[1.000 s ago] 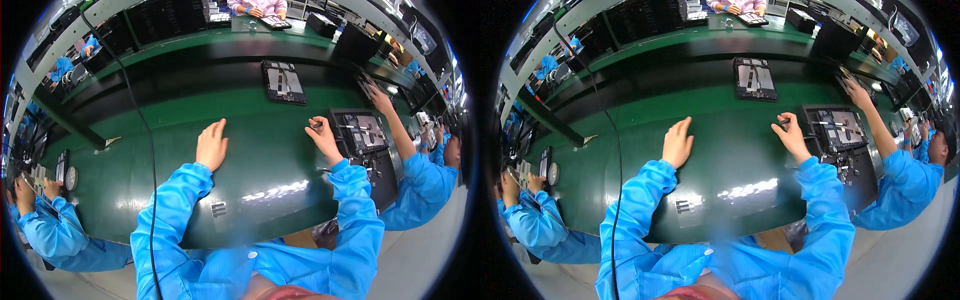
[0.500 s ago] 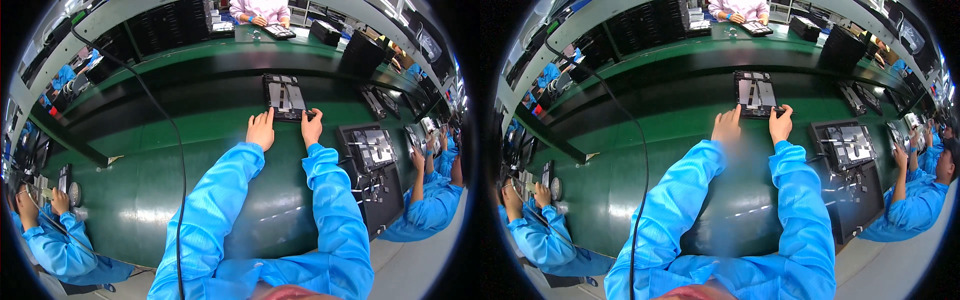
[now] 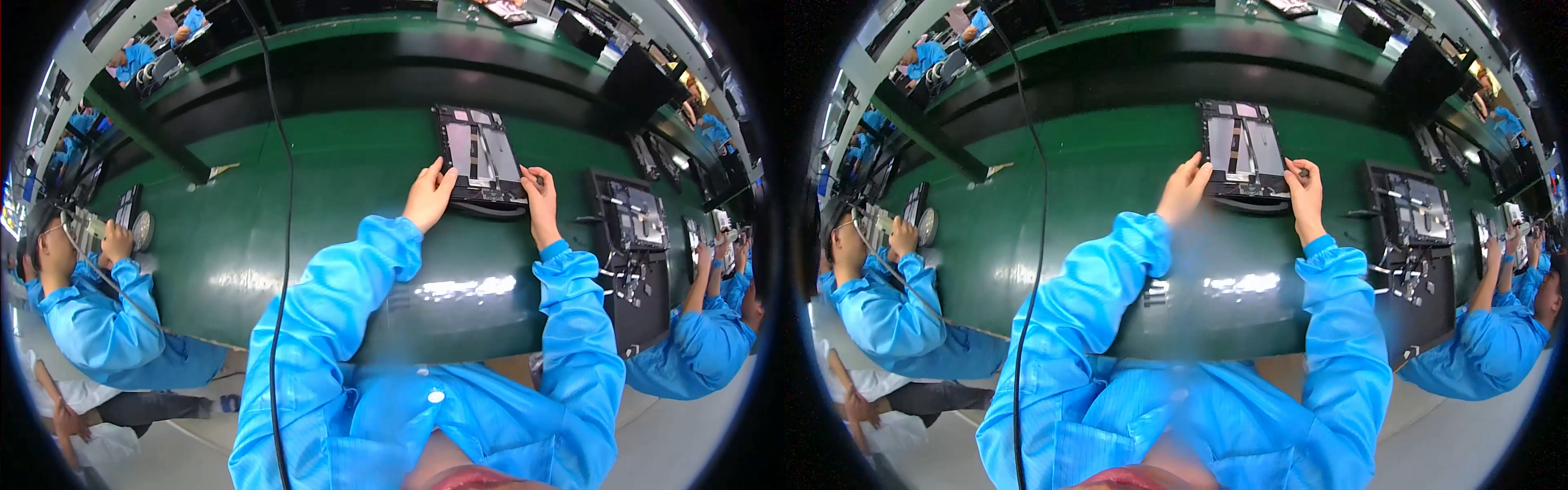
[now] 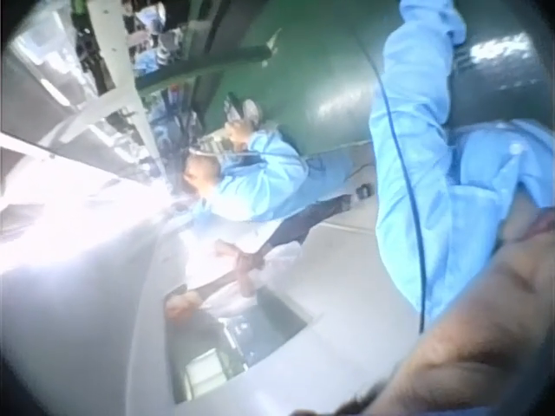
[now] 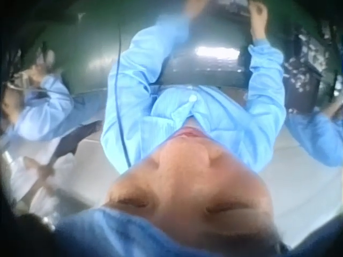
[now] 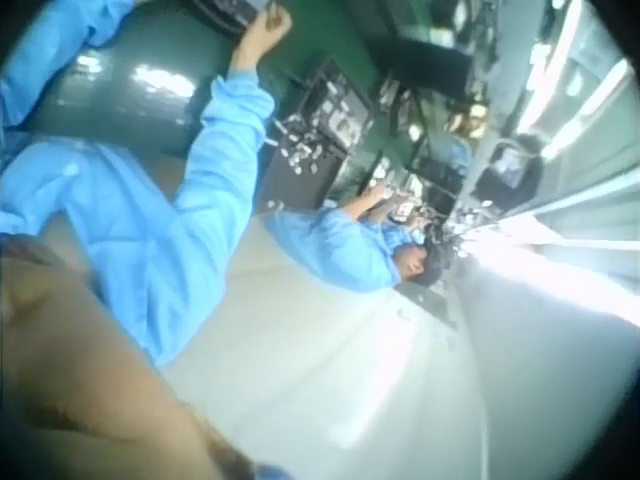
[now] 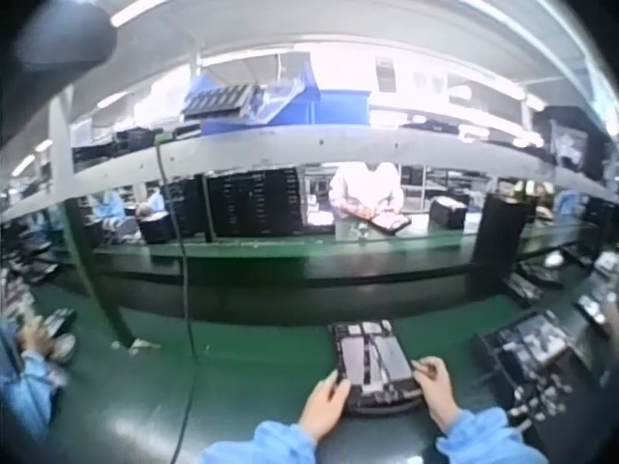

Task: The person takes a tablet from the conveyor belt, attaches components and secures cables inside it using a tool and by hand, and places the tablet back onto the conveyor belt.

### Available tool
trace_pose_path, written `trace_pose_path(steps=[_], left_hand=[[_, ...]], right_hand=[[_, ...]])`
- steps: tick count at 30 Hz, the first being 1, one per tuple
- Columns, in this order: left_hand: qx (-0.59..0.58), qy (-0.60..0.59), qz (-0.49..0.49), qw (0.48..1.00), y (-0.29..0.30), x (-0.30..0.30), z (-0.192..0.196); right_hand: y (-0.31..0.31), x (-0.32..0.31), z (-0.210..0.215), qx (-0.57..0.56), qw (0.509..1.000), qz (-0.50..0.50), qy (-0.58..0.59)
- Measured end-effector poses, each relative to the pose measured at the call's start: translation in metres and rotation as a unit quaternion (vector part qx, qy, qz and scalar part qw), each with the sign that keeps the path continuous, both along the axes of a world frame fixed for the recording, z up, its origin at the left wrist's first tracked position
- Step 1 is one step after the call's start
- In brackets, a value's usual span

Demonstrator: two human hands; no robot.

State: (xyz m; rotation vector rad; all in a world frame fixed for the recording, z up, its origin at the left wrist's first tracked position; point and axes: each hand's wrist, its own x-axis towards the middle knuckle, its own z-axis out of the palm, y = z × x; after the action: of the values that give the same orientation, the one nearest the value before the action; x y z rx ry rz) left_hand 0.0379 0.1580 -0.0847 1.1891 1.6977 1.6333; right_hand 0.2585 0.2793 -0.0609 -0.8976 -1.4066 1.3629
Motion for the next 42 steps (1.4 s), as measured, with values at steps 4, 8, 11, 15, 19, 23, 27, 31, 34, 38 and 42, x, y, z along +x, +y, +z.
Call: trace_pose_path(steps=[4, 8, 11, 15, 19, 23, 27, 31, 34, 38, 42], left_hand=[[-0.117, 0.111, -0.124, 0.979, -0.096, -0.020, 0.045], [-0.188, 0.250, -0.188, 0.931, -0.170, -0.035, 0.065], [-0.183, 0.299, -0.179, 0.919, -0.198, -0.033, 0.060], [-0.163, 0.307, -0.148, 0.926, -0.194, -0.033, 0.060], [-0.138, 0.313, -0.134, 0.930, -0.190, -0.032, 0.052], [-0.123, 0.315, -0.108, 0.935, -0.212, -0.041, 0.057], [-0.012, 0.379, -0.070, 0.923, -0.217, -0.032, 0.062], [0.049, 0.431, -0.095, 0.896, -0.208, -0.009, 0.071], [0.055, 0.456, -0.099, 0.883, -0.198, -0.006, 0.069], [0.047, 0.426, -0.099, 0.898, -0.195, -0.007, 0.065], [0.063, 0.382, -0.079, 0.919, -0.190, -0.011, 0.066]], right_hand=[[-0.065, 0.013, 0.007, 0.053, 0.992, 0.091, -0.061], [-0.118, 0.026, 0.031, 0.175, 0.927, 0.212, -0.255], [-0.134, 0.024, 0.035, 0.159, 0.921, 0.235, -0.266], [-0.138, 0.018, 0.035, 0.200, 0.920, 0.201, -0.271], [-0.146, 0.020, 0.026, 0.181, 0.935, 0.177, -0.247], [-0.182, 0.039, 0.034, 0.266, 0.930, 0.063, -0.244], [-0.219, 0.061, 0.017, 0.239, 0.921, 0.084, -0.297], [-0.232, 0.047, 0.023, 0.247, 0.911, 0.128, -0.303], [-0.226, 0.041, 0.033, 0.273, 0.910, 0.124, -0.287], [-0.206, 0.004, 0.072, 0.311, 0.892, 0.174, -0.279], [-0.190, -0.044, 0.065, 0.288, 0.878, 0.277, -0.264]])
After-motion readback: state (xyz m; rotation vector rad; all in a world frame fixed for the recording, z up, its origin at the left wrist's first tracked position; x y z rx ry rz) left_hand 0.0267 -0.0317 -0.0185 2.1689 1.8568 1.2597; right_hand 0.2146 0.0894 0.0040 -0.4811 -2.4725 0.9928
